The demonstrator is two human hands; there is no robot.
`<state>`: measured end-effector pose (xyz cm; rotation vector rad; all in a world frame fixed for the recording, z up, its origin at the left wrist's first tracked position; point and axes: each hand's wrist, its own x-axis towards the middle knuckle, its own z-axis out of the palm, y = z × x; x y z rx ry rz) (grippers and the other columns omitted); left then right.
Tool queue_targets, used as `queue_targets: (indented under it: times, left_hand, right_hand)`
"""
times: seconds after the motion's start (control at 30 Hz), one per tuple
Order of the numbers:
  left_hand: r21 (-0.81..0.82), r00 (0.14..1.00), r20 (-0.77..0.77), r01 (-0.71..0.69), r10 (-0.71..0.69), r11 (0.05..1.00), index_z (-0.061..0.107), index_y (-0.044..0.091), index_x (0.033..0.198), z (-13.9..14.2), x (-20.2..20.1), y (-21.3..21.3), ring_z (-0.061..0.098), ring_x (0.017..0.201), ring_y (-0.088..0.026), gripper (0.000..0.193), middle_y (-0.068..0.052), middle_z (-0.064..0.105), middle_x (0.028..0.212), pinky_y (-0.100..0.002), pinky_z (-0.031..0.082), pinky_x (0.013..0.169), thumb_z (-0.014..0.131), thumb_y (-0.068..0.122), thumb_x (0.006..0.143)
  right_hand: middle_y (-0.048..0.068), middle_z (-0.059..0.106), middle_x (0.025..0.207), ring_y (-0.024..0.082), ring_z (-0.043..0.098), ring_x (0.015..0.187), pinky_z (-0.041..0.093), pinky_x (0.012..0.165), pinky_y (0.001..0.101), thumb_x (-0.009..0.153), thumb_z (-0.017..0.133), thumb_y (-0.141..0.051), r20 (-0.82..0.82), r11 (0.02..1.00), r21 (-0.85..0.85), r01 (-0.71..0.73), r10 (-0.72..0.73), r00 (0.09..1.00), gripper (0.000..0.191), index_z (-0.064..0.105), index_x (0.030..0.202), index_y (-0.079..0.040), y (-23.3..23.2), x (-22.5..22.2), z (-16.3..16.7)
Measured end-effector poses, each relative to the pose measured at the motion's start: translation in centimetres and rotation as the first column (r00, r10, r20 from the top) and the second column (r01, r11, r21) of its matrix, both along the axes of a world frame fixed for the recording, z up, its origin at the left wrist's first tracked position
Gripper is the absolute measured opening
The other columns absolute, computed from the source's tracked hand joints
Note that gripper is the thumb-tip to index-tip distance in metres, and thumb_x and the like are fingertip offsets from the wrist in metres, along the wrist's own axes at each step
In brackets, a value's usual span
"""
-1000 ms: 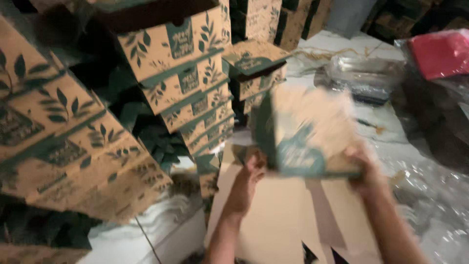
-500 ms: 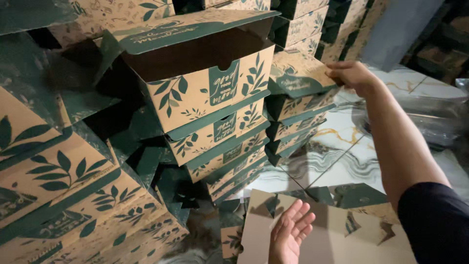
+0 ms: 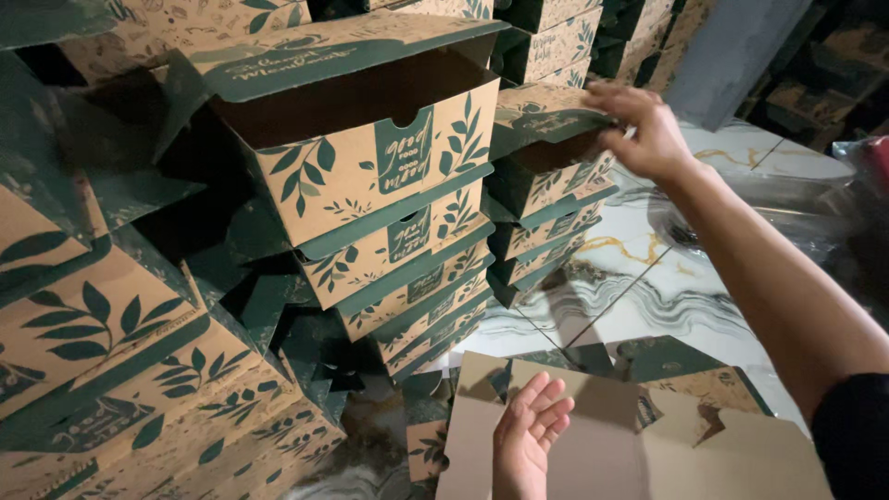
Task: The person sits on the floor and folds flat cardboard sheets into small rectangular boxes. They fold the side flaps, tuck tabs into slots, and then place each completed box into a stack beside them.
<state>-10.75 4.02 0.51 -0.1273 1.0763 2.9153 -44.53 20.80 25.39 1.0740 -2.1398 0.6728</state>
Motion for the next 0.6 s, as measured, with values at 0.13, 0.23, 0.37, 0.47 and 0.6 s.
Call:
queue_targets:
  times: [0.13, 0.23, 0.37, 0.47, 0.6]
  left_hand:
    - [-0.033, 1.000, -0.004, -0.023, 0.023, 0.999, 0.052, 0.002, 0.147, 0.6, 0.3, 0.0, 0.066, 0.121, -0.025, 0.071, -0.015, 0.066, 0.139, -0.038, 0.048, 0.105, 0.049, 0.052, 0.096]
    - [-0.063, 1.000, -0.012, -0.027, 0.026, 0.998, 0.052, 0.003, 0.147, 0.4, 0.5, 0.0, 0.066, 0.122, -0.024, 0.072, -0.015, 0.066, 0.139, -0.038, 0.047, 0.106, 0.048, 0.053, 0.097]
    - [-0.048, 0.999, -0.026, -0.034, 0.033, 0.998, 0.052, 0.003, 0.147, -0.1, 0.2, 0.0, 0.067, 0.121, -0.024, 0.072, -0.015, 0.067, 0.139, -0.039, 0.048, 0.105, 0.045, 0.054, 0.097]
    - [-0.029, 0.999, -0.028, -0.034, 0.033, 0.999, 0.051, 0.004, 0.148, -0.3, -0.1, 0.1, 0.067, 0.120, -0.024, 0.072, -0.015, 0.067, 0.139, -0.039, 0.048, 0.104, 0.045, 0.054, 0.097]
    - [-0.037, 0.999, -0.002, -0.043, 0.043, 0.998, 0.051, 0.005, 0.148, 0.4, -0.1, 0.0, 0.068, 0.119, -0.024, 0.072, -0.015, 0.068, 0.138, -0.038, 0.049, 0.103, 0.046, 0.054, 0.096]
  right_hand:
    - [0.016, 0.065, 0.144, 0.032, 0.062, 0.126, 0.046, 0.106, 0.0477, 0.082, 0.067, -0.011, -0.299, 0.940, 0.303, 0.156, -0.062, 0.952, 0.055, 0.065, 0.136, -0.008, -1.3, 0.2, 0.1]
    - [0.017, 0.066, 0.131, 0.032, 0.062, 0.119, 0.046, 0.102, 0.0464, 0.088, 0.071, -0.014, -0.221, 0.920, 0.289, 0.265, -0.205, 0.953, 0.049, 0.062, 0.136, -0.006, -2.3, -0.8, -0.5]
    - [0.014, 0.062, 0.119, 0.032, 0.059, 0.114, 0.045, 0.098, 0.0439, 0.092, 0.068, -0.009, -0.439, 0.928, 0.192, 0.321, -0.211, 0.873, 0.037, 0.059, 0.127, -0.007, -3.1, -2.6, -0.7]
    - [0.010, 0.056, 0.107, 0.031, 0.057, 0.106, 0.043, 0.098, 0.0439, 0.101, 0.066, -0.009, -0.538, 0.930, 0.131, 0.344, -0.224, 0.813, 0.027, 0.058, 0.127, -0.010, -3.6, -4.0, 0.0]
    - [0.011, 0.055, 0.108, 0.032, 0.054, 0.104, 0.042, 0.099, 0.0458, 0.099, 0.066, -0.011, -0.604, 0.950, 0.078, 0.301, -0.195, 0.773, 0.033, 0.058, 0.131, -0.011, -4.4, -4.4, 1.1]
